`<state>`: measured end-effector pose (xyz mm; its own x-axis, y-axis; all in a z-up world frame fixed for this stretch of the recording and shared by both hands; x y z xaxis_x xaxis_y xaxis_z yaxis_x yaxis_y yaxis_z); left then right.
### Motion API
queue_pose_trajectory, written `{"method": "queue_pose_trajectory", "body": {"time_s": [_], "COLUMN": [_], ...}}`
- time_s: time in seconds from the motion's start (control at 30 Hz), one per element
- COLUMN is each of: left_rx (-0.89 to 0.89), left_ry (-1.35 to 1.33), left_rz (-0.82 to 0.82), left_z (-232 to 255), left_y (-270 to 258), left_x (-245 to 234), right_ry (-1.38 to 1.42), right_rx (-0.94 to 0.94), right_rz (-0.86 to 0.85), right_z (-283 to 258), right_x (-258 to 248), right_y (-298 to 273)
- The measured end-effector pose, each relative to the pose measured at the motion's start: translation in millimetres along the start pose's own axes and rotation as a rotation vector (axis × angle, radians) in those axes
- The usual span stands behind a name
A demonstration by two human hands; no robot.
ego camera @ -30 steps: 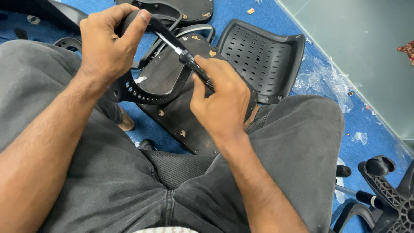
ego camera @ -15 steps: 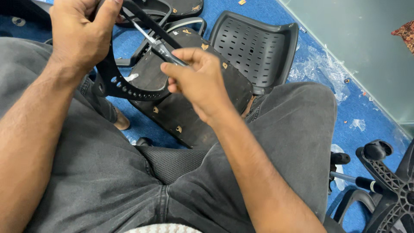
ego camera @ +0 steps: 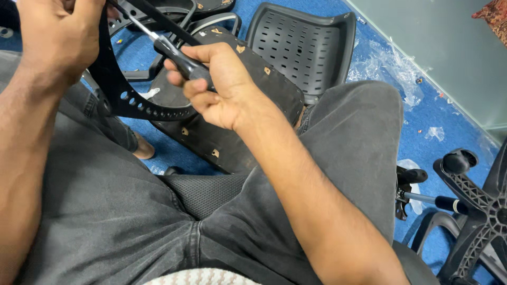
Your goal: The person uses a screwdriver to attach a black plastic frame to a chair base, tightening screws at multiple points. The person rotates the frame to access different screw holes and continues fastening the components together.
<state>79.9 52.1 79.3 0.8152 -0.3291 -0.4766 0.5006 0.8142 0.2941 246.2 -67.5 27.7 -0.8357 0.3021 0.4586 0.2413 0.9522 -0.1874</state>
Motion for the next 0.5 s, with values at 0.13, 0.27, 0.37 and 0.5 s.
{"method": "queue_pose_trajectory", "body": {"time_s": [0.13,0.27,0.37,0.5], "left_rx": [-0.126,-0.190,-0.175,-0.106], "left_ry": [0.030,-0.071,-0.119,-0.061], "left_rz": [0.054,0.048,0.001,0.015], "left_z": [-14,-17,-11,0], "left_y": [0,0,5,4], "left_x": [-3,-2,4,4], "right_ry": [-0.119,-0.891,-1.053,-0.795], "right_rx": [-0.212,-1.100,-1.305,-0.870], "right_rz": [0.007,0.048,0.141,0.195], "right_z": [-10,-64,-74,-78], "right_x": [0,17,26,6], "right_y": [0,-40,-54,-16]}}
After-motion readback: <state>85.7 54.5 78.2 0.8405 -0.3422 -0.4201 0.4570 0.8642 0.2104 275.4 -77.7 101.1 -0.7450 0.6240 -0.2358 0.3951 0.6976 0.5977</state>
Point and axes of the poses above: each hand's wrist, its own y-axis towards the middle knuckle, its own x-axis out of the palm, z = x × y, the point moved 8 cm from there along y, towards the middle knuckle, and after that the axes turned 13 degrees about -x, right-handed, at the moved point
